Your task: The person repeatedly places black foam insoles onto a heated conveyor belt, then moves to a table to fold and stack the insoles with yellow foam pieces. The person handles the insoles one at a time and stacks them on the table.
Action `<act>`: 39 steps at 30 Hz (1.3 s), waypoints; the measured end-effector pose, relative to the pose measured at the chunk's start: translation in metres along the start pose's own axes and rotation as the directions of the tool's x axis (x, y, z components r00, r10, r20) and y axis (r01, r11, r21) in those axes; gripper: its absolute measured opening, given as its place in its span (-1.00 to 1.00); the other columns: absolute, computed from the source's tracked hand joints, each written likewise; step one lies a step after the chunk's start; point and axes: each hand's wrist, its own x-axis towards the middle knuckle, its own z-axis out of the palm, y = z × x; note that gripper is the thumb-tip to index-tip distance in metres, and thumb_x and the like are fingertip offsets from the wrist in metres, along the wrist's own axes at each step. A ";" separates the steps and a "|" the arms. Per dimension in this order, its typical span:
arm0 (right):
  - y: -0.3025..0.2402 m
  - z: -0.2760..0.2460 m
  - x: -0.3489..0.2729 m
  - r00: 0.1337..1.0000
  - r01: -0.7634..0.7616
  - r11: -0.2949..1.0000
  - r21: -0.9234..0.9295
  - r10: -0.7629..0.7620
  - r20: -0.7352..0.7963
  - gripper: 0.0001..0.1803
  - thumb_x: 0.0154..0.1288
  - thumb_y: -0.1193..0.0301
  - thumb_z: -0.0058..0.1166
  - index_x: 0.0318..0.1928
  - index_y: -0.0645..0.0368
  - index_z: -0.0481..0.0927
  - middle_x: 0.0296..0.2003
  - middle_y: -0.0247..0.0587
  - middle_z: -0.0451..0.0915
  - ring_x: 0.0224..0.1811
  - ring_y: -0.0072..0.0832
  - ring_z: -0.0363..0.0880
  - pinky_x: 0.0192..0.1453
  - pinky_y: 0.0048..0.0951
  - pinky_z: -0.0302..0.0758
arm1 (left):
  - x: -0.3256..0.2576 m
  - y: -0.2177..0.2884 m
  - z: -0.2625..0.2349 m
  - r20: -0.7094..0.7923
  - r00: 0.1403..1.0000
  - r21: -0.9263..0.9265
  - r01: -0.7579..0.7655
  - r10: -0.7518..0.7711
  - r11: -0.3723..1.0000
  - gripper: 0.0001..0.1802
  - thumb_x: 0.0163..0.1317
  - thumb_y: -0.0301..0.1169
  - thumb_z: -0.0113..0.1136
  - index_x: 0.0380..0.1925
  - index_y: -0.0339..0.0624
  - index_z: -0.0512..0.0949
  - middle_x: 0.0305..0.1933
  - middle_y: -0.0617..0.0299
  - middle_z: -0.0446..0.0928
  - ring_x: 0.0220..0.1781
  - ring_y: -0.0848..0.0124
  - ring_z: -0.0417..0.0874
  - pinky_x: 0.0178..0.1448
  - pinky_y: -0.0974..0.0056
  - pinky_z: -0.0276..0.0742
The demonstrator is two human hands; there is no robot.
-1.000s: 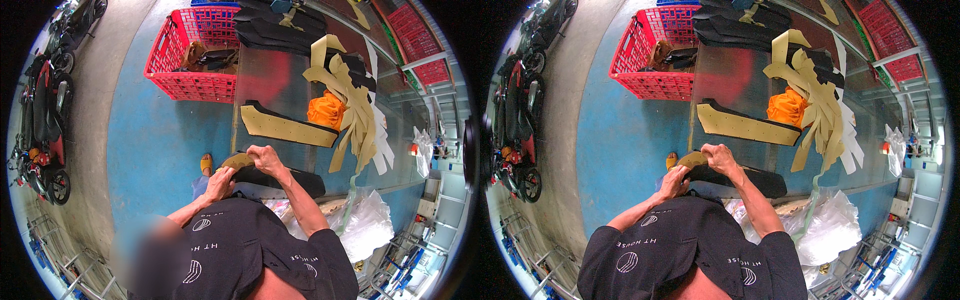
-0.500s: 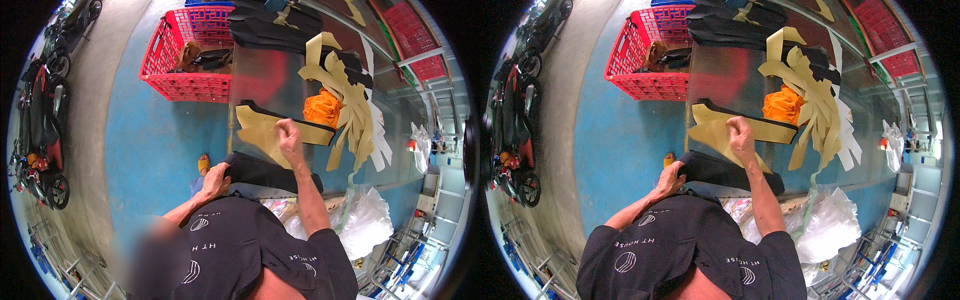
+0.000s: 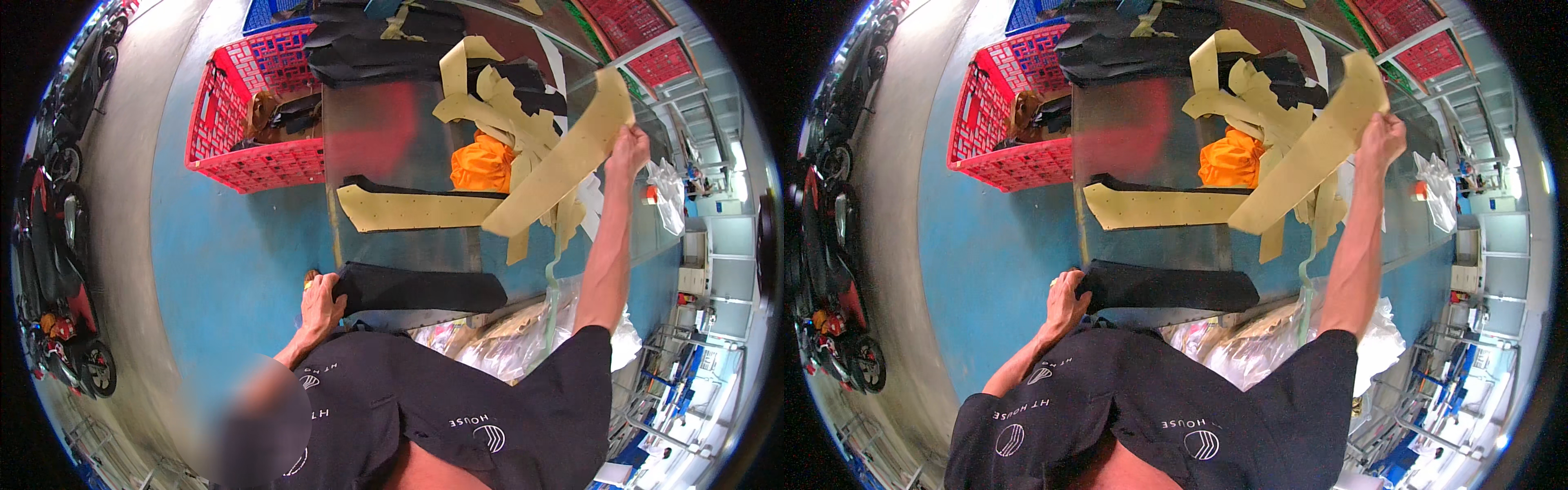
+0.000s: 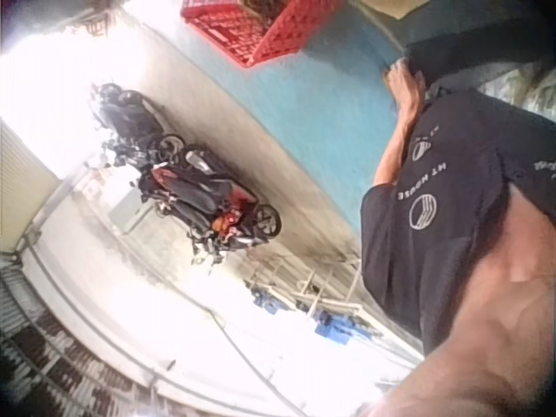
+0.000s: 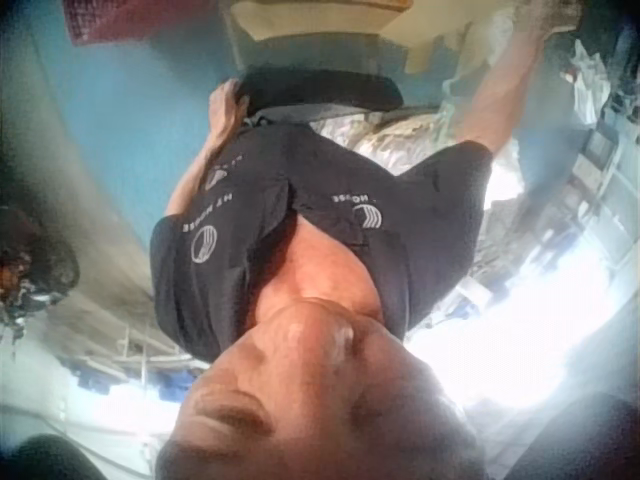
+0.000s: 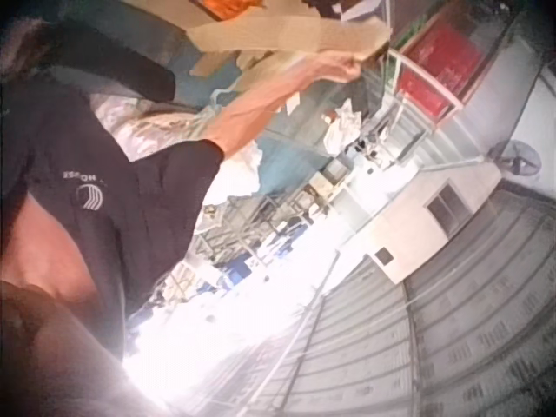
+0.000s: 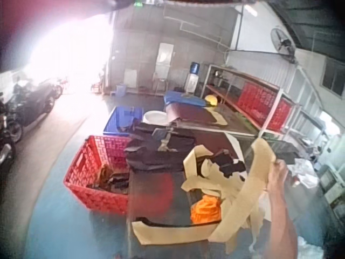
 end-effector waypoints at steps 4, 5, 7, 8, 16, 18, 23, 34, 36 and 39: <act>0.076 -0.014 0.076 0.975 0.049 0.894 -0.445 -0.139 -0.172 -0.75 0.14 0.48 0.06 -0.16 0.33 0.52 -0.15 0.05 0.58 -0.13 -0.12 0.62 -0.07 -0.24 0.56 | 0.020 0.008 -0.003 -0.179 0.979 -0.063 -0.108 0.096 0.992 -0.53 -0.02 -0.45 0.31 -0.05 -0.18 0.42 -0.17 0.03 0.44 -0.08 0.04 0.47 0.00 0.06 0.38; 0.088 -0.008 0.079 0.974 -0.032 0.901 -0.433 -0.069 -0.215 -0.71 0.15 0.46 0.05 -0.12 0.33 0.49 -0.14 0.08 0.58 -0.11 -0.07 0.61 -0.04 -0.20 0.56 | 0.030 0.012 -0.004 -0.202 0.975 -0.106 -0.110 0.086 0.988 -0.54 -0.01 -0.47 0.30 -0.06 -0.18 0.42 -0.17 0.03 0.44 -0.08 0.04 0.47 0.00 0.06 0.39; 0.102 0.001 0.077 0.956 -0.190 0.895 -0.403 0.075 -0.285 -0.63 0.16 0.43 0.02 -0.02 0.32 0.43 -0.13 0.14 0.57 -0.06 0.03 0.59 0.01 -0.12 0.55 | 0.056 0.019 -0.007 -0.275 0.947 -0.043 -0.183 0.165 0.982 -0.55 0.02 -0.50 0.27 -0.05 -0.20 0.40 -0.16 0.02 0.45 -0.06 0.03 0.47 0.01 0.07 0.39; 0.063 0.026 0.044 0.957 -0.284 0.889 -0.358 0.240 -0.162 -0.38 0.21 0.27 0.07 0.20 0.34 0.26 0.04 0.24 0.47 0.16 0.08 0.44 0.25 -0.06 0.39 | 0.066 0.020 -0.010 -0.314 0.930 0.004 -0.201 0.192 0.980 -0.55 0.02 -0.50 0.27 -0.05 -0.21 0.40 -0.15 0.02 0.45 -0.05 0.03 0.47 0.03 0.07 0.39; 0.026 0.040 -0.162 0.705 0.464 0.886 -0.015 -0.359 0.612 -0.42 0.30 0.45 0.01 0.30 0.26 0.22 0.27 0.10 0.31 0.28 -0.06 0.34 0.32 -0.18 0.30 | 0.166 0.026 -0.001 -0.192 0.941 0.269 -0.222 0.278 0.937 -0.02 -0.08 -0.42 0.39 0.36 -0.23 0.07 0.37 0.01 0.17 0.44 0.05 0.12 0.43 -0.03 0.09; 0.029 0.041 -0.220 0.343 0.477 0.862 0.173 -0.364 0.866 -0.42 0.17 0.54 0.06 0.23 0.29 0.31 0.24 0.09 0.34 0.28 -0.05 0.33 0.31 -0.20 0.32 | 0.183 0.033 -0.005 0.001 0.958 0.314 -0.272 0.287 0.910 0.03 -0.12 -0.40 0.41 0.37 -0.22 0.04 0.37 -0.02 0.17 0.47 0.03 0.07 0.45 -0.06 0.04; 0.060 0.050 -0.303 0.187 0.633 0.771 0.067 -0.237 0.953 -0.34 -0.03 0.62 0.15 0.19 0.27 0.35 0.15 -0.04 0.42 0.21 -0.13 0.37 0.28 -0.19 0.28 | 0.208 0.039 -0.013 0.219 0.948 0.435 -0.307 0.231 0.847 0.07 -0.28 -0.31 0.51 0.29 -0.20 0.14 0.19 0.06 0.30 0.30 0.05 0.26 0.31 -0.02 0.19; 0.079 0.049 -0.306 0.310 0.646 0.763 0.028 -0.295 0.904 -0.39 -0.06 0.50 0.29 0.11 0.13 0.47 0.07 -0.09 0.43 0.18 -0.17 0.36 0.24 -0.16 0.29 | 0.207 0.018 -0.009 0.018 0.946 0.270 -0.315 0.322 0.910 -0.21 -0.20 -0.36 0.46 0.13 -0.10 0.35 0.05 0.06 0.38 0.12 0.05 0.41 0.15 0.03 0.37; 0.067 0.046 -0.306 0.367 0.635 0.770 -0.071 -0.219 0.904 -0.40 -0.06 0.48 0.29 0.10 0.12 0.48 0.02 -0.10 0.44 0.13 -0.17 0.39 0.19 -0.16 0.33 | 0.209 0.013 -0.006 -0.005 0.962 0.236 -0.265 0.273 0.935 -0.26 -0.14 -0.38 0.43 0.13 -0.10 0.37 0.05 0.06 0.40 0.14 0.06 0.40 0.18 0.05 0.37; 0.062 0.049 -0.308 0.409 0.679 0.730 -0.083 -0.283 0.867 -0.46 -0.08 0.49 0.31 0.01 0.13 0.51 -0.05 -0.14 0.47 0.04 -0.18 0.41 0.16 -0.15 0.33 | 0.212 0.011 -0.006 -0.046 0.976 0.184 -0.203 0.214 0.962 -0.33 -0.08 -0.36 0.39 0.11 -0.13 0.39 0.02 0.05 0.43 0.12 0.05 0.42 0.17 0.05 0.37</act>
